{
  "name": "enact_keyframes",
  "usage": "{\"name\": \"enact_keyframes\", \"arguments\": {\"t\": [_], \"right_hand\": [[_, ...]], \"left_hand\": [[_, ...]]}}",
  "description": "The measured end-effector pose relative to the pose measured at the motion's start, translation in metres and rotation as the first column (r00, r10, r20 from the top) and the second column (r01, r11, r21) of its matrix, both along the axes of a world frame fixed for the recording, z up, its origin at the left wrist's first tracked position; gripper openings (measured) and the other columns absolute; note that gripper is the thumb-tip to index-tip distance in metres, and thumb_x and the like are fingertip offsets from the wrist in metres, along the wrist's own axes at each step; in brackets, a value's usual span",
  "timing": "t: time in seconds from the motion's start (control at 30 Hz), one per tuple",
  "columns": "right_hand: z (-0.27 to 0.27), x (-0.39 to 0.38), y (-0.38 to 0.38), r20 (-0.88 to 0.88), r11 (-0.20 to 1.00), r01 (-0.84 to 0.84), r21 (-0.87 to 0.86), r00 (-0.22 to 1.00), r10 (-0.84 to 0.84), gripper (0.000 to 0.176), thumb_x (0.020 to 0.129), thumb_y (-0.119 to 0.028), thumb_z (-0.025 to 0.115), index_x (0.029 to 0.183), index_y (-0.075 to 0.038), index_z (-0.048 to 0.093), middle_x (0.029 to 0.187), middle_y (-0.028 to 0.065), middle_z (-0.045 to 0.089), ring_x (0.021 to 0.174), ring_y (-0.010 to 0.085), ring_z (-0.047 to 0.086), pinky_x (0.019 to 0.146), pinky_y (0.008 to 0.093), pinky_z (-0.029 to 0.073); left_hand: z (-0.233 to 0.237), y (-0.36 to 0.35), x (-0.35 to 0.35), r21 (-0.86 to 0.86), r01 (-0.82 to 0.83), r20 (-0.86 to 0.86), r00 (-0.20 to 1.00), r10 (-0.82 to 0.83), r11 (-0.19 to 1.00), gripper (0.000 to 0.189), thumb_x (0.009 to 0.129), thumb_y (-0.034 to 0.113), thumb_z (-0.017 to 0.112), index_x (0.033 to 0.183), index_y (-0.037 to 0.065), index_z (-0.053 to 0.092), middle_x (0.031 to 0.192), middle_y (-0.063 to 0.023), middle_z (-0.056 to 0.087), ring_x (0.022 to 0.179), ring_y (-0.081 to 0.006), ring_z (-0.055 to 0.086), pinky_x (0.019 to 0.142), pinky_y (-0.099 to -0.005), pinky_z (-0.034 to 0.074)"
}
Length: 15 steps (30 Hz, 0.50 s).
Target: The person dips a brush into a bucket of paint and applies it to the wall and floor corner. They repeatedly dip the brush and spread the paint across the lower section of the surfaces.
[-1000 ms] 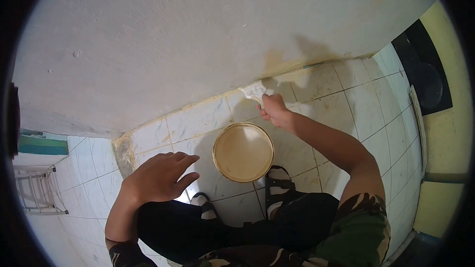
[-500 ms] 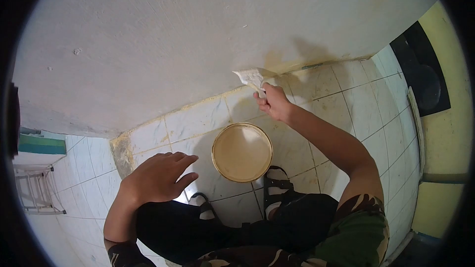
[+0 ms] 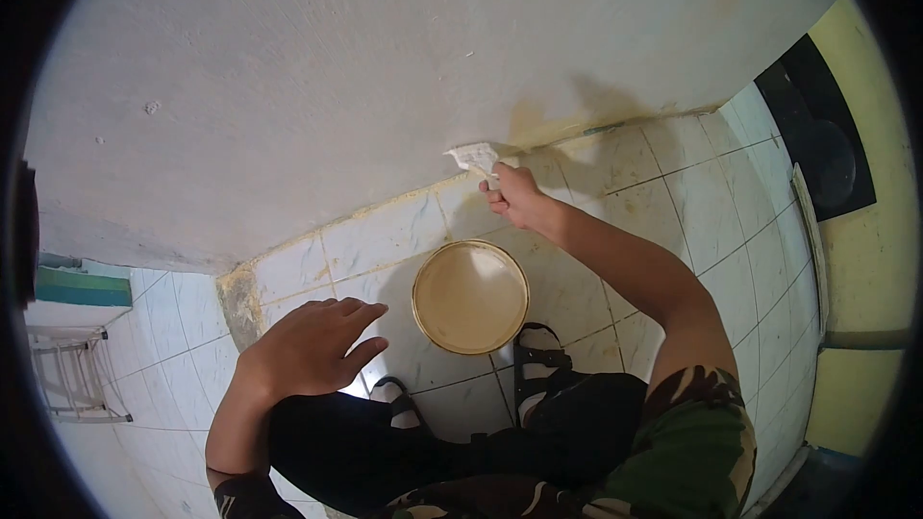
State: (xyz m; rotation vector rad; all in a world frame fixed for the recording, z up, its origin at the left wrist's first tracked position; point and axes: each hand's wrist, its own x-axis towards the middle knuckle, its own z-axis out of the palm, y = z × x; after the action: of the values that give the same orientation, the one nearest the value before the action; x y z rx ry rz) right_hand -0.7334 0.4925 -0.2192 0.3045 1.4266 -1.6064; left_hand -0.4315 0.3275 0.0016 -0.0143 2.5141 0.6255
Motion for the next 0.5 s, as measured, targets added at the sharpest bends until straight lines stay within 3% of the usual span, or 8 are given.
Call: {"name": "enact_keyframes", "arguments": {"t": [0.03,0.1,0.17,0.23,0.3,0.33,0.5], "right_hand": [[0.01,0.001,0.01,-0.022,0.997,-0.037,-0.068,0.999,0.036,0.021,0.1,-0.018,0.045,0.114,-0.003,0.052,0.087,0.0066,0.057,0.053,0.0085,0.037,0.041,0.0258,0.025],[0.016,-0.003,0.031,-0.019,0.993,-0.057,-0.102,0.998,0.055,0.021,0.1,-0.016,0.045,0.114,-0.003,0.052,0.088,0.008,0.058,0.053,0.0093,0.037,0.041,0.0261,0.026],[0.014,-0.001,0.039,-0.017,0.987,-0.07,-0.141,0.998,0.068,0.02,0.1,-0.015,0.045,0.114,-0.002,0.052,0.089,0.0094,0.058,0.053,0.0101,0.038,0.041,0.0264,0.026],[0.003,0.0,0.042,-0.066,0.998,-0.058,0.029,0.996,0.06,0.021,0.101,-0.016,0.045,0.113,-0.001,0.052,0.088,0.0101,0.059,0.053,0.0109,0.039,0.041,0.0271,0.027],[-0.021,-0.002,0.036,-0.086,0.993,-0.046,0.108,0.995,0.055,0.021,0.102,-0.017,0.045,0.113,0.0,0.052,0.087,0.0108,0.06,0.052,0.0114,0.04,0.041,0.0275,0.028],[-0.036,-0.004,0.031,-0.103,0.982,-0.032,0.186,0.993,0.052,0.022,0.102,-0.017,0.045,0.112,0.001,0.052,0.086,0.0115,0.06,0.052,0.0119,0.041,0.04,0.028,0.029],[-0.066,-0.021,0.001,-0.107,0.967,-0.016,0.256,0.993,0.044,0.022,0.103,-0.017,0.044,0.112,0.001,0.053,0.084,0.0126,0.06,0.052,0.0123,0.043,0.04,0.0285,0.029]], "left_hand": [[0.003,-0.001,-0.001,0.002,0.0,0.001,1.0,0.0,1.0,0.044,0.106,0.036,0.05,0.131,0.0,0.058,0.109,-0.0211,0.069,0.108,-0.0381,0.066,0.098,-0.0456,0.05],[0.008,-0.002,-0.004,-0.021,-0.02,0.14,0.99,0.022,1.0,0.049,0.107,0.036,0.049,0.142,0.002,0.054,0.128,-0.018,0.066,0.117,-0.036,0.063,0.106,-0.0437,0.047],[0.007,-0.004,-0.004,-0.039,-0.014,0.134,0.991,0.019,0.999,0.049,0.107,0.036,0.049,0.142,0.002,0.054,0.128,-0.0179,0.066,0.117,-0.0361,0.063,0.106,-0.0437,0.047],[0.004,-0.004,-0.002,-0.059,-0.009,0.129,0.991,0.017,0.998,0.05,0.107,0.036,0.049,0.143,0.002,0.054,0.128,-0.0179,0.066,0.117,-0.0362,0.063,0.105,-0.0437,0.047],[-0.002,-0.005,0.0,0.016,-0.012,0.011,1.0,0.012,1.0,0.046,0.106,0.036,0.05,0.134,0.0,0.057,0.112,-0.0211,0.069,0.111,-0.0382,0.065,0.099,-0.0456,0.05],[-0.001,-0.004,-0.001,0.015,-0.011,0.011,1.0,0.011,1.0,0.046,0.106,0.036,0.05,0.134,0.0,0.057,0.112,-0.0211,0.069,0.111,-0.0382,0.065,0.099,-0.0456,0.05],[-0.003,-0.004,-0.005,-0.017,-0.029,0.066,0.997,0.03,0.999,0.047,0.106,0.036,0.05,0.135,0.0,0.057,0.115,-0.0217,0.069,0.113,-0.0382,0.065,0.1,-0.0451,0.05]]}}
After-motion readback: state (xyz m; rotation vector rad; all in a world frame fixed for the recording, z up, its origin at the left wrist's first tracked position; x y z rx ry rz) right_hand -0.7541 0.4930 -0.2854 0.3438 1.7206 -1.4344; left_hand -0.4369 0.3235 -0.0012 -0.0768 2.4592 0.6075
